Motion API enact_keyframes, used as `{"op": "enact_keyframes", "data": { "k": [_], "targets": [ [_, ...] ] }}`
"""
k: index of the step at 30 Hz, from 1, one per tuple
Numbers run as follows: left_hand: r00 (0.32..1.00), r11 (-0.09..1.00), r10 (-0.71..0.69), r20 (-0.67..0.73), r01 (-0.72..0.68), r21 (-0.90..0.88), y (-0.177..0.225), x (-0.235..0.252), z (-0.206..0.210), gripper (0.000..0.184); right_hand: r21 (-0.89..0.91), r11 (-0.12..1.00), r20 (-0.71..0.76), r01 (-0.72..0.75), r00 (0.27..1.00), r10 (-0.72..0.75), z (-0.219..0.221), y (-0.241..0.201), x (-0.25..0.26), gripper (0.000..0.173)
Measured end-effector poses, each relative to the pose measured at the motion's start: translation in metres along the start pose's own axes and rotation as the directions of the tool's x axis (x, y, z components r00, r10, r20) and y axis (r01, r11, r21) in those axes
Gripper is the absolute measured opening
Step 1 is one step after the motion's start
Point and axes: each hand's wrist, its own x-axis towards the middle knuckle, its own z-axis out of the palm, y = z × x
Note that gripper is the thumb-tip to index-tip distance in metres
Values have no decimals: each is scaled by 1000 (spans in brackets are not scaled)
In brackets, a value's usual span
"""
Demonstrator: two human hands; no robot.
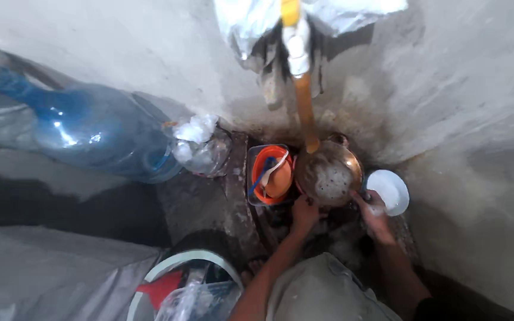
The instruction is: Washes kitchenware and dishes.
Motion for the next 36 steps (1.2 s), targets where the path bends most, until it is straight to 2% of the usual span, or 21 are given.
{"op": "enact_keyframes", "data": {
  "k": [4,5,7,9,11,15,17,19,21,23,26,28,30,33,36],
  "targets": [
    [997,974,-55,54,65,-216,6,-18,0,33,75,994,-83,-81,993,87,7,-4,0,60],
    [996,963,-48,72,65,-260,5,-19,-1,31,59,997,-92,-57,994,62,5,-7,0,57],
    [994,940,-41,104,73,-333,2,-23,-3,29,-46,995,-116,86,989,-91,0,-13,1,45],
    [990,914,-52,135,101,-394,-2,-28,-3,30,-146,973,-106,180,975,-196,-5,-24,2,43],
    [988,903,-59,143,114,-415,-3,-30,-3,31,-212,954,-119,210,964,-238,-4,-35,3,41],
    [985,899,-48,164,114,-424,-2,-29,-6,29,-226,953,-147,203,960,-239,2,-44,2,38],
    [984,904,-34,175,105,-414,-3,-28,-11,27,-253,945,-159,209,954,-253,5,-49,-1,38],
    [987,949,-1,163,53,-312,-5,-27,-20,30,-282,930,-166,235,943,-288,10,-55,-4,38],
    [993,995,90,78,-94,45,-8,-25,-39,40,-319,913,-166,255,933,-319,15,-65,-7,39],
    [972,892,224,-72,-175,418,-7,-17,-62,46,-346,901,-171,261,927,-335,20,-76,-9,38],
    [920,673,352,-173,-120,730,2,2,-103,36,-348,886,-154,306,914,-376,30,-87,-11,38],
    [904,563,391,-175,-85,822,11,21,-126,32,-353,862,-141,364,890,-434,39,-94,-12,37],
    [926,439,349,-143,-27,898,20,40,-139,34,-410,830,-137,378,875,-465,52,-102,-15,39],
    [961,176,267,-75,28,984,37,63,-141,46,-507,745,-104,434,827,-552,71,-110,-21,41],
    [899,5,438,13,-16,1000,36,88,-141,48,-559,644,-52,523,753,-656,86,-114,-29,37]
  ]
}}
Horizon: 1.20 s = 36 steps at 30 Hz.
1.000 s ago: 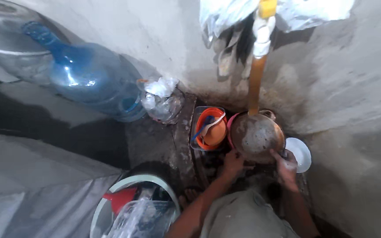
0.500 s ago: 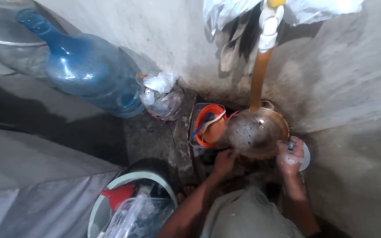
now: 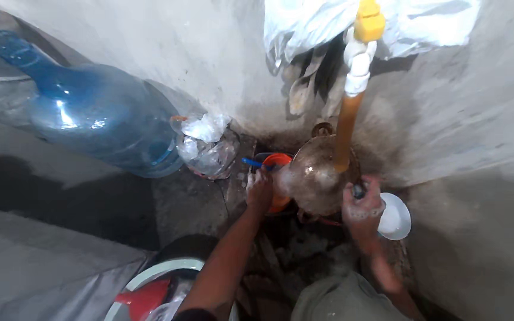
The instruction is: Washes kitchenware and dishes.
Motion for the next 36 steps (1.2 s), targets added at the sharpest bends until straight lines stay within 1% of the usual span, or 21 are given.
{"op": "enact_keyframes", "data": {
  "k": [2,3,5,7,8,10,11,13,16,18,19,21,23,25,26,28,30,31,32,34,36],
  "targets": [
    [994,996,74,-78,-69,62,-2,14,14,45,-24,994,-34,103,994,-104,6,-6,-4,34],
    [992,991,106,-65,-100,88,-3,19,21,45,-33,987,-54,156,986,-157,9,-8,-6,33],
    [991,986,136,9,-136,97,-4,28,30,51,-63,967,-105,246,962,-252,14,-8,-9,31],
    [989,992,125,78,-126,12,-1,29,31,49,-114,948,-150,296,939,-311,16,0,-7,28],
    [990,995,82,118,-74,-70,1,29,27,46,-142,943,-150,301,935,-321,12,5,-5,28],
    [979,973,-2,202,49,-225,4,26,18,43,-187,939,-147,288,937,-317,-1,19,1,29],
    [975,962,-37,221,95,-258,6,24,19,43,-199,939,-160,281,936,-314,-10,27,5,29],
    [964,951,-90,249,157,-266,10,23,25,45,-203,944,-177,259,939,-296,-27,43,12,28],
    [925,915,-121,361,245,-319,14,14,0,56,-265,947,-138,181,965,-223,-54,59,22,31],
    [916,888,-149,373,290,-357,13,12,-10,65,-293,949,-113,113,982,-152,-65,67,27,32],
    [920,871,-164,355,305,-386,10,9,-10,65,-308,948,-96,80,989,-115,-68,71,27,32],
    [936,824,-170,307,306,-477,4,1,-7,56,-294,956,-84,17,995,-44,-70,77,28,32],
    [946,732,-146,290,301,-611,-3,-10,-4,51,-240,969,-63,-63,997,49,-67,81,27,34],
    [939,587,-109,327,327,-740,-8,-22,-1,48,-208,971,-25,-115,993,112,-62,88,24,34],
    [931,482,-98,351,353,-802,-8,-30,-2,48,-202,973,-13,-112,994,112,-58,94,21,30],
    [913,225,-82,400,408,-885,-2,-47,-15,44,-212,972,12,-98,995,103,-51,108,15,24],
    [905,13,-58,421,422,-906,3,-63,-27,42,-196,968,89,-159,980,179,-50,127,10,26],
    [908,-54,-51,415,413,-909,4,-69,-29,44,-141,966,127,-217,964,235,-50,140,7,28],
    [912,-87,-50,408,403,-911,5,-75,-28,46,-49,958,134,-283,948,287,-49,158,3,29],
    [913,-75,-94,398,392,-917,7,-85,-27,40,154,899,60,-410,912,406,-41,199,-8,31],
    [906,-40,-172,387,386,-922,9,-96,-25,34,199,818,-25,-540,832,555,-31,242,-15,36]
  ]
}}
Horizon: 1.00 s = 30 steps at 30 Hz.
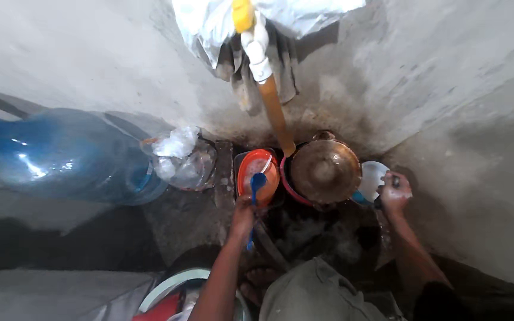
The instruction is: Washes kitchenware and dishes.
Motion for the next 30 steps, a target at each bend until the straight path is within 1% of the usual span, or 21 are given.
{"op": "enact_keyframes", "data": {
  "k": [1,3,5,6,8,10,11,12,14,16,18,19,20,22,24,25,26,27,28,29,30],
  "targets": [
    [1000,1000,6,-15,-6,15,-2,-4,-1,33,-32,997,-9,-70,997,70,1,16,9,41],
    [1000,997,19,-24,-17,73,-4,-15,-1,37,-155,976,76,-156,983,169,2,33,21,60],
    [998,991,37,-44,-31,132,-6,-24,-3,41,-282,946,240,-160,943,232,11,34,32,78],
    [998,991,36,-59,-28,130,-6,-29,-2,40,-334,934,326,-127,914,241,17,35,38,81],
    [998,995,21,-67,-14,100,-1,-38,1,35,-470,883,472,-8,843,259,28,42,49,74],
    [998,995,12,-61,-6,101,8,-48,5,29,-643,753,547,140,772,324,42,55,54,62],
    [998,994,19,-53,-13,105,13,-52,7,29,-688,694,567,211,753,333,49,60,56,59],
    [998,994,38,-47,-32,107,18,-54,9,28,-704,659,585,266,743,325,54,61,58,55],
    [996,991,83,-36,-78,109,26,-59,15,27,-690,657,607,305,738,295,56,59,58,53],
    [993,987,117,1,-116,115,34,-67,19,28,-653,711,553,261,805,212,48,54,53,47],
    [986,975,144,77,-155,161,49,-76,21,28,-543,837,367,71,916,161,35,37,46,47],
    [983,964,145,114,-166,209,58,-82,22,28,-395,914,244,-99,947,208,25,22,41,52],
    [979,945,138,148,-175,278,70,-90,24,27,-225,949,163,-221,952,260,14,8,34,54],
    [970,882,117,212,-200,427,97,-105,31,24,169,934,101,-315,948,302,-10,-28,17,46],
    [958,779,103,269,-245,577,127,-120,43,24,523,793,177,-313,950,257,-35,-73,-1,34],
    [947,708,93,307,-280,648,142,-127,51,25,641,705,239,-303,952,192,-47,-102,-12,33],
    [934,617,75,349,-318,720,157,-132,59,28,709,649,286,-276,954,93,-59,-131,-23,33],
    [921,508,55,385,-358,784,172,-139,70,31,744,630,299,-223,954,-15,-68,-158,-32,26],
    [910,388,38,413,-394,833,188,-147,82,34,762,637,275,-119,949,-152,-75,-182,-40,21],
    [906,272,36,423,-416,868,203,-155,94,37,755,655,218,30,931,-294,-82,-206,-47,31],
    [905,167,47,423,-425,890,216,-164,107,38,719,668,171,193,882,-439,-90,-230,-55,41]
  ]
}}
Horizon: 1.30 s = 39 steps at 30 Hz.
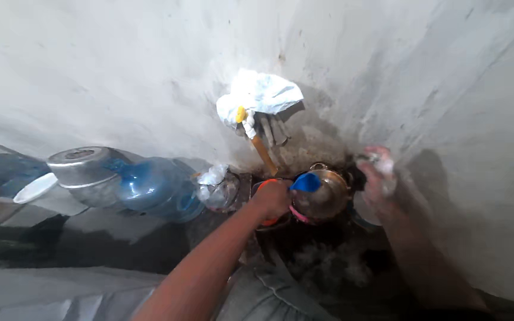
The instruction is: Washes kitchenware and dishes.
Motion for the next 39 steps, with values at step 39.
{"op": "enact_keyframes", "data": {
  "k": [39],
  "targets": [
    [935,820,-186,-303,-23,-572,24,-30,8,34,-404,770,270,494,869,-415,93,-70,20,33]
  ]
}}
